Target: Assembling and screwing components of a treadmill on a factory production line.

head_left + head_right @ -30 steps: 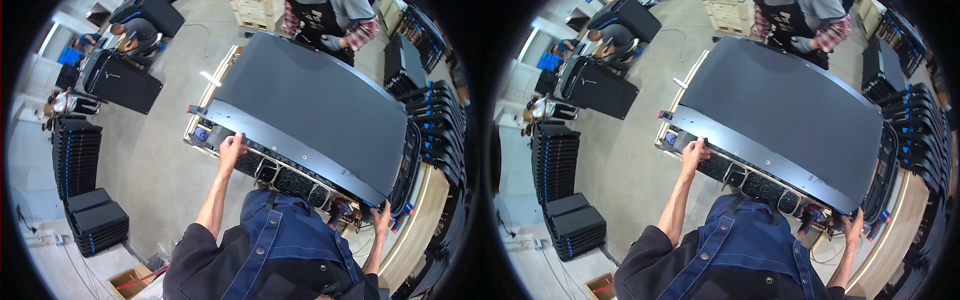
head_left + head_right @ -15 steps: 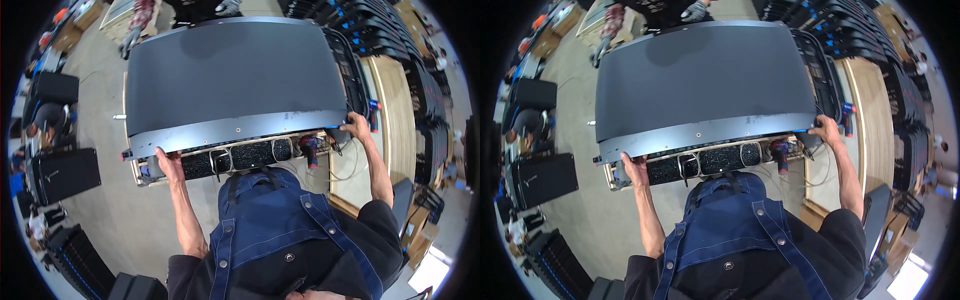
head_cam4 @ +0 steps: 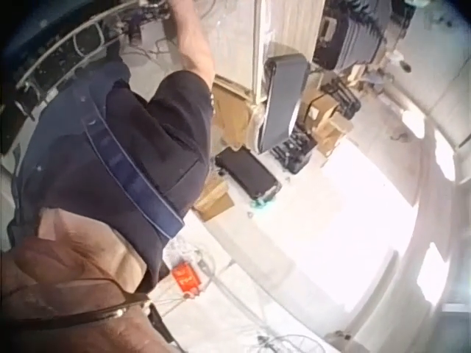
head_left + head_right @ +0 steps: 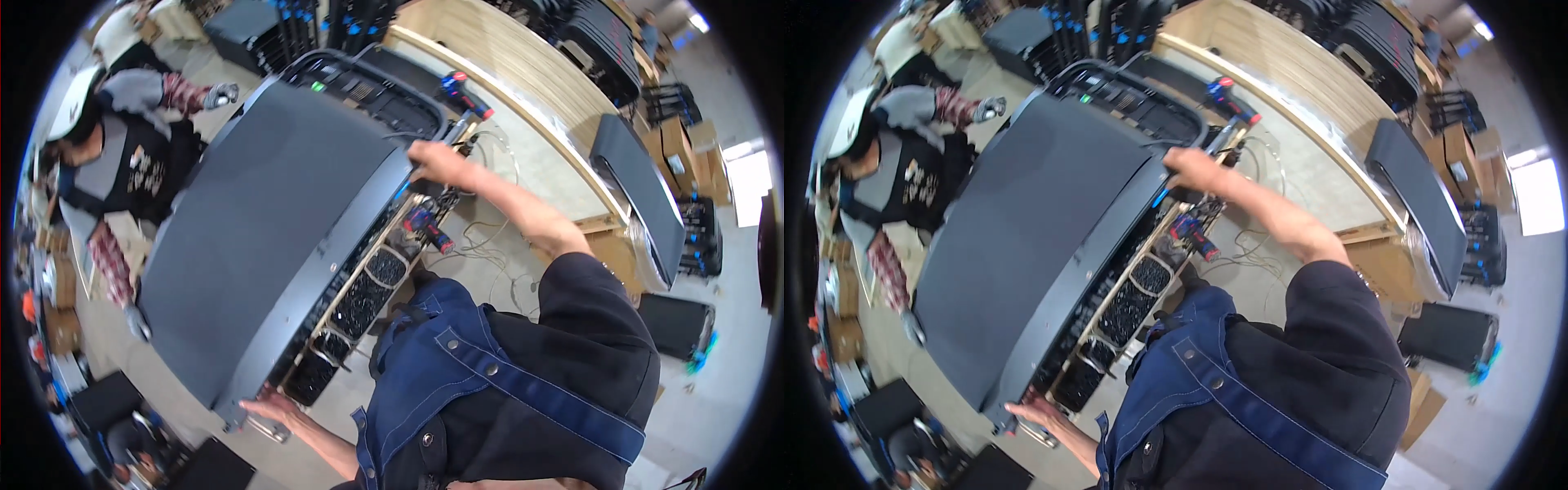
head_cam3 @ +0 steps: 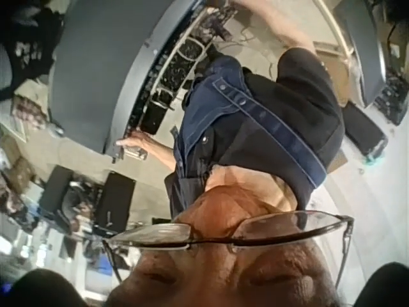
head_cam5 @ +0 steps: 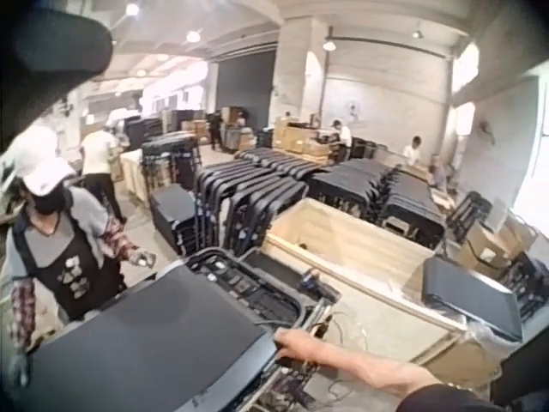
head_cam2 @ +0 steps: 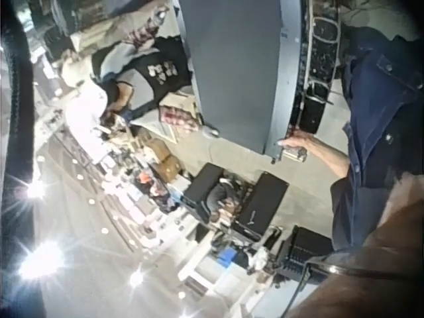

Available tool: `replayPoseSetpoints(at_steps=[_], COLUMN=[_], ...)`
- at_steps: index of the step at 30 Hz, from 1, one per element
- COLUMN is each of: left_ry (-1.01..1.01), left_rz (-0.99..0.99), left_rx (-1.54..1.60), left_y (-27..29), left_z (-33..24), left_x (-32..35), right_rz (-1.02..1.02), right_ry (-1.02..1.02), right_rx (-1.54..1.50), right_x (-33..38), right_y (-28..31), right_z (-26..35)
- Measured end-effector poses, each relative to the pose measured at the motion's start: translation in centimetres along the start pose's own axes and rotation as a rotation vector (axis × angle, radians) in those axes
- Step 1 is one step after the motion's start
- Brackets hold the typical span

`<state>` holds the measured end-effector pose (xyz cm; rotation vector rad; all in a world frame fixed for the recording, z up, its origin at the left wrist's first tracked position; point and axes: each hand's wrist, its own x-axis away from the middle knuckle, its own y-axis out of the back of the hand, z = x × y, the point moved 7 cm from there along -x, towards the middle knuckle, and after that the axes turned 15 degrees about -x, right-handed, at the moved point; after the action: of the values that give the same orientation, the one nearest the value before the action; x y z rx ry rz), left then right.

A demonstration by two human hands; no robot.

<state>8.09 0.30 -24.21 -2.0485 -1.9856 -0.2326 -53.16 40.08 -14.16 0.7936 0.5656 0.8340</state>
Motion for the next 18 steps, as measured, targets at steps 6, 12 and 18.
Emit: replayPoseSetpoints(at_steps=[6,12,18], left_ry=[0.127,0.442,0.506], left_rz=[-0.203,-0.123,0.118], left_rx=[0.066,0.015,-0.446], left_y=[1.7,-2.7,-12.5], left_z=[1.8,3.5,2.9], left_x=[-3.0,-0.5,10.9], right_rz=[-0.192,-0.828,-0.305], right_ry=[-0.020,-0.484,-1.598], right_rx=[-0.297,-0.542,-0.731], right_x=[3.3,10.1,25.6], right_y=[0.6,5.5,-7.3], right_z=[0.5,-13.7,-39.8])
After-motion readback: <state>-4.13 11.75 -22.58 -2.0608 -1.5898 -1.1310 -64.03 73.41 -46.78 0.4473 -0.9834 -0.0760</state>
